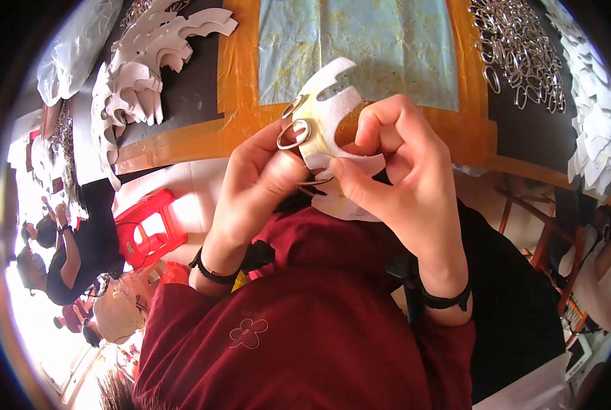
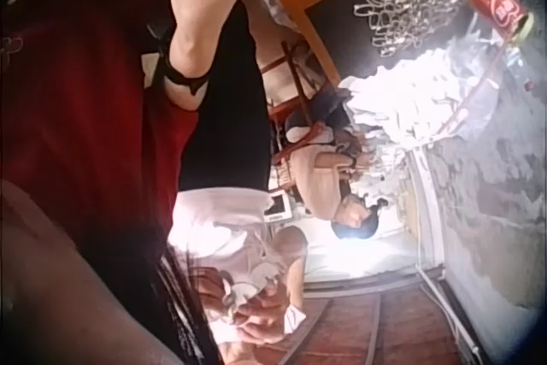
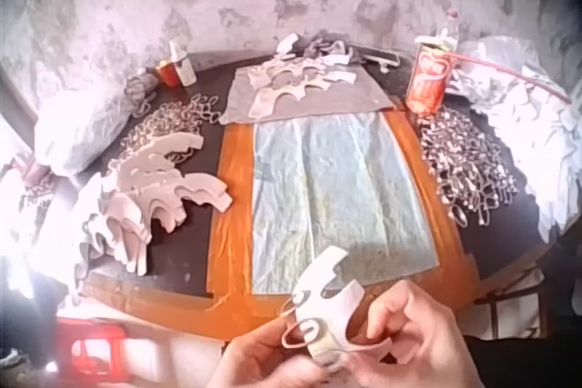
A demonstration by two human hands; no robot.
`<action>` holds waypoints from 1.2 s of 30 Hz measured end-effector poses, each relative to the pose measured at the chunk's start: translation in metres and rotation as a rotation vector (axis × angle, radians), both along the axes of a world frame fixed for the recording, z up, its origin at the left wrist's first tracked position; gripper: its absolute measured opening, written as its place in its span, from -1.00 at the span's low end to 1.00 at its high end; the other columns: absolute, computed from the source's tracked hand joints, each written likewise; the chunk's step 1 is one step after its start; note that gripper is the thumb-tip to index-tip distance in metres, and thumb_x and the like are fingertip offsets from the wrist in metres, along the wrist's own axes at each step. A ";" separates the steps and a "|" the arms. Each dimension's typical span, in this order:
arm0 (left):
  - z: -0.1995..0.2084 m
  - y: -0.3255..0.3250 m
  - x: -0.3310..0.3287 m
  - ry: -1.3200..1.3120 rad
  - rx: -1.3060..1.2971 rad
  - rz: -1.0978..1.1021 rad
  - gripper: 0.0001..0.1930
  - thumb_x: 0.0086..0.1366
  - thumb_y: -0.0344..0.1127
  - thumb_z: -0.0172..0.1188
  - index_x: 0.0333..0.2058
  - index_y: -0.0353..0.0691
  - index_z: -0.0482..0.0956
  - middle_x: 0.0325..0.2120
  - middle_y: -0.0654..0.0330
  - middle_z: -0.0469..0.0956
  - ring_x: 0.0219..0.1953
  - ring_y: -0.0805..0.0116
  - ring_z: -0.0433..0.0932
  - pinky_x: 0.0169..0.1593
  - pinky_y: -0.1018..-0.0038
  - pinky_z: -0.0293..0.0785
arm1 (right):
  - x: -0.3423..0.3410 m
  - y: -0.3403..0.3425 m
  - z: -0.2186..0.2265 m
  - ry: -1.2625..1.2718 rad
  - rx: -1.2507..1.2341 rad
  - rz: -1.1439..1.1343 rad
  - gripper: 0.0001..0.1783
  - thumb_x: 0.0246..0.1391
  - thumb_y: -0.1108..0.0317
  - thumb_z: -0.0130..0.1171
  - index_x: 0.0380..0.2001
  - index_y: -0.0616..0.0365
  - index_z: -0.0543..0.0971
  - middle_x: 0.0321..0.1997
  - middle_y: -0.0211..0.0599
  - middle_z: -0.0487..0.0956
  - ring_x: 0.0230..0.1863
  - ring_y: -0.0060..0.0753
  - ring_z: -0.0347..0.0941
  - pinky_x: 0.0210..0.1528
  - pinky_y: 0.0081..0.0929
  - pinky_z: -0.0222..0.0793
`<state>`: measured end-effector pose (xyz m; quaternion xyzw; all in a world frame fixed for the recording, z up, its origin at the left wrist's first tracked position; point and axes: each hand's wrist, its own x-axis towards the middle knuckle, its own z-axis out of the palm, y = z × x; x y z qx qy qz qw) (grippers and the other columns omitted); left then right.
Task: The recorder is assembling metal rings and buckles onto white leather shoe upper components at a workshop table.
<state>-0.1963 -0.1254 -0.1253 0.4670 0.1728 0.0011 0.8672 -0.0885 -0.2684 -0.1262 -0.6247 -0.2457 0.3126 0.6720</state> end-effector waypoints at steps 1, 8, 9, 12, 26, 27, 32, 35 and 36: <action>-0.002 -0.007 0.003 -0.057 0.109 0.056 -0.61 0.20 -0.44 0.19 -0.04 -0.50 0.35 -0.19 0.12 0.51 -0.12 0.46 0.48 -0.05 0.50 0.43 | 0.000 -0.001 0.002 0.000 0.000 -0.001 -0.68 -0.15 0.68 0.16 -0.33 0.19 0.31 -0.44 -0.50 0.35 -0.38 -0.74 0.33 -0.31 -0.74 0.29; -0.001 0.002 0.003 0.096 0.294 0.009 -0.86 0.16 -0.42 0.25 -0.38 -0.39 0.55 -0.49 0.29 0.57 -0.42 0.67 0.48 -0.36 0.68 0.45 | 0.000 0.002 0.005 0.042 -0.009 -0.016 -0.66 -0.12 0.59 0.24 -0.28 0.21 0.34 -0.39 -0.46 0.38 -0.35 -0.69 0.37 -0.26 -0.69 0.32; -0.002 -0.001 0.005 0.094 0.295 0.008 -0.86 0.16 -0.42 0.25 -0.38 -0.39 0.55 -0.49 0.29 0.57 -0.42 0.67 0.48 -0.36 0.68 0.45 | -0.001 0.005 0.007 0.037 0.005 -0.080 -0.64 -0.14 0.57 0.28 -0.26 0.22 0.36 -0.38 -0.43 0.41 -0.36 -0.64 0.38 -0.26 -0.65 0.33; -0.007 -0.013 0.014 -0.096 0.151 0.408 -0.91 0.15 -0.52 0.23 -0.35 -0.38 0.56 -0.40 0.23 0.58 -0.37 0.60 0.51 -0.32 0.63 0.49 | 0.002 0.011 0.007 -0.908 -0.027 -0.319 -0.63 -0.11 0.65 0.21 -0.21 0.25 0.34 -0.26 -0.31 0.42 -0.27 -0.55 0.36 -0.16 -0.64 0.28; -0.008 -0.028 0.025 -0.326 0.006 0.590 -0.96 0.18 -0.52 0.18 -0.38 -0.37 0.57 -0.38 0.14 0.60 -0.34 0.51 0.55 -0.25 0.59 0.52 | -0.013 0.022 0.005 -0.896 -0.125 -0.312 -0.80 -0.22 0.62 0.32 -0.46 0.27 0.53 -0.41 -0.33 0.50 -0.41 -0.50 0.42 -0.38 -0.61 0.33; -0.008 -0.028 0.025 -0.327 0.007 0.591 -0.96 0.18 -0.52 0.18 -0.38 -0.37 0.57 -0.38 0.14 0.60 -0.34 0.51 0.55 -0.25 0.59 0.52 | -0.015 0.024 0.003 -0.802 -0.105 -0.336 -0.81 -0.20 0.62 0.31 -0.46 0.28 0.52 -0.39 -0.35 0.50 -0.41 -0.56 0.41 -0.40 -0.63 0.32; -0.009 -0.031 0.025 -0.342 -0.014 0.633 -0.92 0.16 -0.56 0.20 -0.50 -0.37 0.48 -0.43 0.14 0.59 -0.32 0.50 0.55 -0.25 0.61 0.52 | -0.014 0.027 0.001 -0.577 -0.058 -0.353 -0.83 -0.24 0.59 0.30 -0.51 0.18 0.53 -0.52 -0.42 0.48 -0.53 -0.57 0.35 -0.53 -0.63 0.20; -0.015 -0.020 0.020 -0.262 0.364 0.556 -0.87 0.15 -0.55 0.21 -0.52 -0.39 0.44 -0.45 0.14 0.59 -0.29 0.49 0.56 -0.27 0.62 0.53 | -0.009 0.019 0.015 -0.279 -0.105 -0.247 -0.90 -0.15 0.57 0.25 -0.52 0.23 0.51 -0.58 -0.52 0.45 -0.61 -0.78 0.27 -0.59 -0.74 0.12; -0.013 -0.018 0.019 -0.261 0.364 0.556 -0.87 0.15 -0.55 0.21 -0.52 -0.39 0.44 -0.45 0.14 0.59 -0.29 0.49 0.56 -0.27 0.62 0.53 | -0.007 0.016 0.021 -0.039 -0.161 -0.173 -0.92 -0.11 0.55 0.23 -0.52 0.26 0.51 -0.61 -0.58 0.44 -0.63 -0.88 0.22 -0.62 -0.79 0.08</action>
